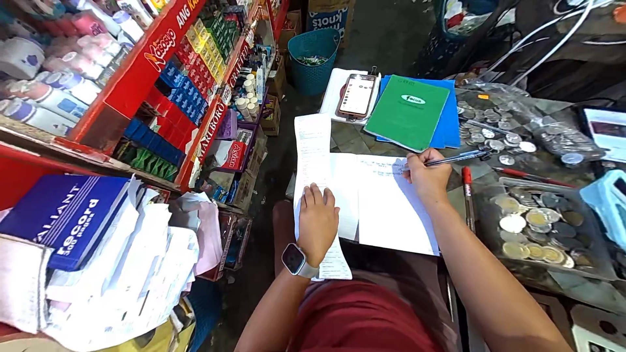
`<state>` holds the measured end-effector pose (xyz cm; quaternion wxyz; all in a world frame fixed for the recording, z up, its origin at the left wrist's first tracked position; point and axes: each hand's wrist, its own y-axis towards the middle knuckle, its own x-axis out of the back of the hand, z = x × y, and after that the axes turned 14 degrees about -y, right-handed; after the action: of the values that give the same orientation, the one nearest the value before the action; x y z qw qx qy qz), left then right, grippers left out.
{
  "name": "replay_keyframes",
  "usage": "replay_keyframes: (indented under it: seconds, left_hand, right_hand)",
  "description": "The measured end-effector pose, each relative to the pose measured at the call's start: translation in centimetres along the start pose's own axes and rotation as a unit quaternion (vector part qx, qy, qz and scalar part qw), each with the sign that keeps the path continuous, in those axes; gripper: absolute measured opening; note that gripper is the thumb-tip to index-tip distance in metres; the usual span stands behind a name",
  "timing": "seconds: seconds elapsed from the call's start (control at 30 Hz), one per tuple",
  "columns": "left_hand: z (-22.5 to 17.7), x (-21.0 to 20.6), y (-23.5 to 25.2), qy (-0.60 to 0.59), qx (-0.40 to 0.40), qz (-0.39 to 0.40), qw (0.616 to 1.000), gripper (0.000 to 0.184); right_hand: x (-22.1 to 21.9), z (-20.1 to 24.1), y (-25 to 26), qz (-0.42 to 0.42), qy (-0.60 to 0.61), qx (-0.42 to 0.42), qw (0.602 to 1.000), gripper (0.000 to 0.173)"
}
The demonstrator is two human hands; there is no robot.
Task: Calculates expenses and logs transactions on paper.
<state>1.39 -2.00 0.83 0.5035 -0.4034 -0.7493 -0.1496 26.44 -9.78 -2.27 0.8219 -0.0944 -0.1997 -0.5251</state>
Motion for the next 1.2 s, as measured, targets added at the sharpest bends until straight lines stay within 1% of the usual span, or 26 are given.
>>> replay_keyframes:
  seconds: [0.1,0.23,0.87,1.2]
  left_hand:
    - [0.05,-0.09,-0.02,-0.008,-0.004,-0.009,1.000,0.053]
    - [0.14,-0.05,0.01,-0.018,-0.002,-0.002,1.000,0.053]
    - [-0.05,-0.06,-0.04,-0.020,-0.001,-0.001,1.000,0.053]
    - [-0.08,0.02,-0.03,-0.023,0.003,0.002,1.000,0.053]
  right_hand:
    - [-0.03,-0.17,-0.05,-0.004,-0.011,0.015,1.000,0.029]
    - [0.01,0.08,-0.16,0.001,-0.029,0.010,1.000,0.027]
    - [0.06,-0.32,-0.04,-0.004,-0.008,0.025,1.000,0.030]
    - [0.10,0.03,-0.17,-0.001,-0.014,0.015,1.000,0.029]
